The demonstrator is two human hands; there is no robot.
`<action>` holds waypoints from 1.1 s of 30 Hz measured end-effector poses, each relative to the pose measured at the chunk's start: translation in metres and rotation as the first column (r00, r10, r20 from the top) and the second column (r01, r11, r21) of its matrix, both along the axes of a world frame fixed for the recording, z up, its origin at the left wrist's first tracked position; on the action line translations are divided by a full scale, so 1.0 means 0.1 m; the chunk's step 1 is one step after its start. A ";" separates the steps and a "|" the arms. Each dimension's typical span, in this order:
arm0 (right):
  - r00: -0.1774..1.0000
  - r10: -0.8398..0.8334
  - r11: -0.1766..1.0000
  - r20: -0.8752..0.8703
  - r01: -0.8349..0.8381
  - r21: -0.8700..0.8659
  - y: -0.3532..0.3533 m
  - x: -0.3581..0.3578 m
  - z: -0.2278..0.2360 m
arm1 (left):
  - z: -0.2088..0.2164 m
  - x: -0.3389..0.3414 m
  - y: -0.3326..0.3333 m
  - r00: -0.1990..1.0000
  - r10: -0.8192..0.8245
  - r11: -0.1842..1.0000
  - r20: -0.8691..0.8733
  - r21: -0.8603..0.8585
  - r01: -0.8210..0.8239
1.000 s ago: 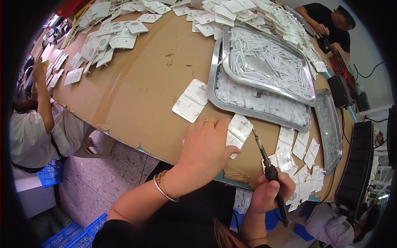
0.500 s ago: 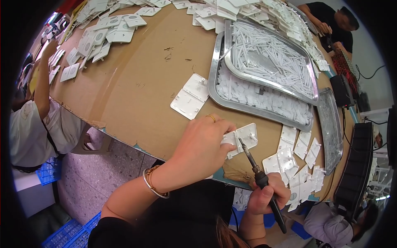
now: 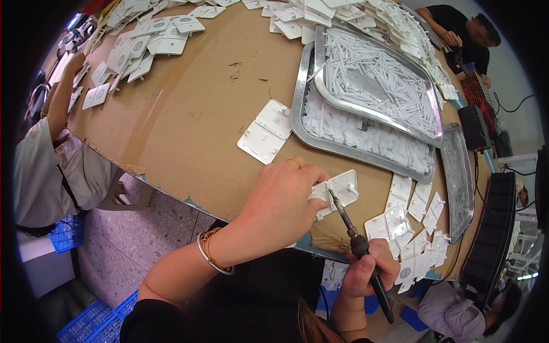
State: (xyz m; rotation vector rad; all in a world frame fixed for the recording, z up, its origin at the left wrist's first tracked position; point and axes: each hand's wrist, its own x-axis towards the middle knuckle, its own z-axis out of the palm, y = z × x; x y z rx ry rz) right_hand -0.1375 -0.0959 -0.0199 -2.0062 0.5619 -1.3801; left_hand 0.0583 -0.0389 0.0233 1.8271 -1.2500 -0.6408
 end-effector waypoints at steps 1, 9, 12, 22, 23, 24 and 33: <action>1.000 0.000 1.000 0.000 0.000 0.000 0.00 0.00 0.00 | 0.00 0.00 0.00 1.000 -0.001 1.000 0.002 0.008 0.001; 1.000 0.005 0.994 0.011 -0.006 0.107 0.01 0.00 0.02 | 0.01 0.00 -0.01 1.000 -0.006 1.000 0.003 0.020 0.006; 0.993 -0.066 0.997 0.097 0.061 0.051 0.02 0.03 0.01 | 0.03 0.00 -0.01 1.000 -0.007 0.999 -0.007 0.035 0.007; 0.988 -0.115 0.970 0.099 0.090 0.224 0.06 0.05 0.06 | 0.02 -0.01 0.00 1.000 -0.005 1.000 0.022 0.026 0.005; 0.988 -0.116 0.971 0.099 0.092 0.222 0.06 0.05 0.06 | 0.02 -0.01 0.00 1.000 -0.006 1.000 0.022 0.027 0.005; 0.988 -0.117 0.971 0.099 0.093 0.219 0.06 0.05 0.06 | 0.02 -0.01 -0.01 1.000 -0.006 1.000 0.018 0.029 0.006; 0.991 -0.112 0.964 0.073 0.090 0.248 0.06 0.04 0.09 | 0.01 0.00 -0.01 1.000 -0.009 0.999 0.021 0.033 0.008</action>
